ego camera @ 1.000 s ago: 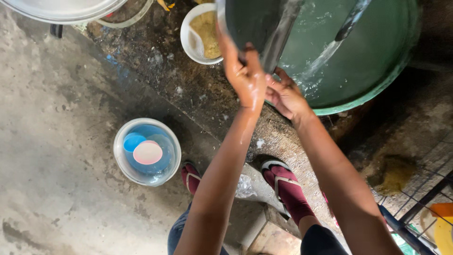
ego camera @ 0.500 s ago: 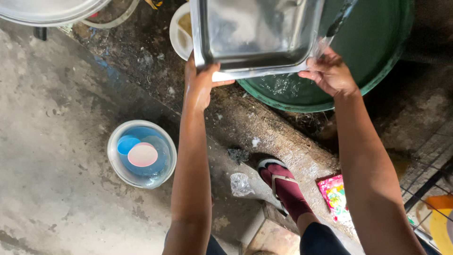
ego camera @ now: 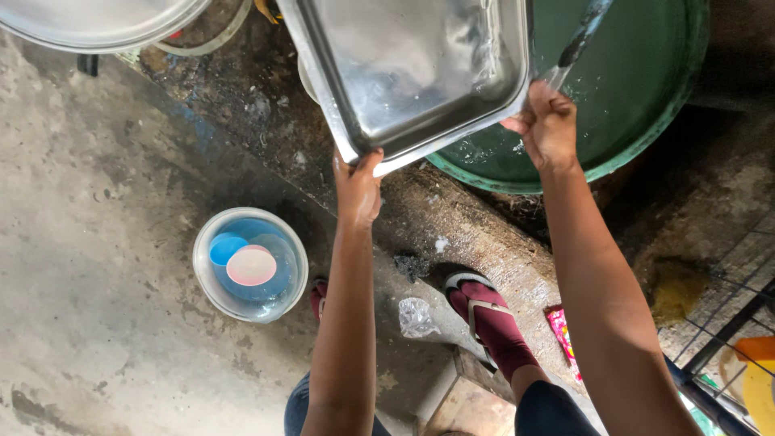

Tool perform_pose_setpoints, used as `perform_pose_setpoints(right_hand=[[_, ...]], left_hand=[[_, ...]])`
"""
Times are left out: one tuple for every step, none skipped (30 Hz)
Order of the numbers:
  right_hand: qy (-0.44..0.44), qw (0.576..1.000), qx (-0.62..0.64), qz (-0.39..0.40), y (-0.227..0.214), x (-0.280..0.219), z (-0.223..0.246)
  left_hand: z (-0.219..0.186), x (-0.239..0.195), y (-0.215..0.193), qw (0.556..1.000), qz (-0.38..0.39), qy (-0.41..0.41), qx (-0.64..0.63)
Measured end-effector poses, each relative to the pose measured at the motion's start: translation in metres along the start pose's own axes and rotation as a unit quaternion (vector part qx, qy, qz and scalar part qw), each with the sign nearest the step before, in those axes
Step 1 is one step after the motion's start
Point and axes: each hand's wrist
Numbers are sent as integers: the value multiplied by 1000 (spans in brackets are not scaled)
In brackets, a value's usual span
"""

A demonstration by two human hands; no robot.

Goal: The person washes several plates, bowls, and cups using a sponge and soap before rinsing them under running water, then scrubs and rinses a metal tray.

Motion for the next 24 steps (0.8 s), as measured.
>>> perform_pose_setpoints(right_hand=[[-12,999,3,38,-1,-4,5],[-24,997,6,77,1,-6,11],[-16,997,11,76,7,-10,17],[-6,997,16,78,14,-16,22],[5,997,20,79,19,-22,30],[0,998,6,69,22,-26,37],[-5,998,-8,59,23,-28,43],[-9,999,-23,48,21,-31,44],[42,997,52,36,16,-32,44],[89,988,125,22,7,-33,46],[135,971,197,8,-4,-33,48],[123,975,185,-17,-15,-34,50],[111,978,173,-43,-25,-35,53],[99,980,161,-68,-32,-36,54],[67,985,148,-53,-38,-39,56],[37,990,135,-36,-46,-43,63],[6,992,122,-19,-50,-47,67],[-6,993,118,-25,-53,-49,70],[-17,993,115,-31,-57,-51,75],[-28,993,112,-36,-59,-53,78],[-37,994,100,-36,-60,-56,80],[-46,994,88,-36,-62,-59,85],[-56,995,76,-35,-63,-61,88],[-59,996,61,-38,-63,-63,91]], left_hand=[[1,0,-2,1000,2,-3,-17],[4,0,-2,1000,-4,-14,-22],[7,2,-2,999,-9,-24,-27],[10,1,-3,999,-17,-33,-33],[16,0,-3,998,-4,-36,-44],[25,1,2,998,12,-39,-54],[32,2,7,997,28,-42,-64],[40,3,13,994,54,-57,-81],[47,5,20,989,80,-71,-98],[53,8,30,984,108,-86,-116],[58,10,41,981,114,-105,-114],[62,11,50,979,118,-124,-112],[67,13,59,976,122,-143,-109],[73,17,68,974,89,-180,-102],[81,22,77,970,55,-216,-95],[90,26,83,964,20,-251,-88],[101,29,89,961,33,-247,-120],[112,30,92,957,48,-243,-151],[122,31,95,952,63,-238,-183],[131,31,98,957,20,-231,-173],[140,31,103,961,-23,-223,-163],[147,31,107,962,-66,-215,-152],[153,29,110,981,-47,-178,-62],[159,27,113,989,-30,-140,29]])
Point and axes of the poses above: each hand's wrist, its own x-axis towards the middle knuckle, its own y-axis out of the palm, z = x × y, and after that the axes turned 6 degrees about -x, right-handed
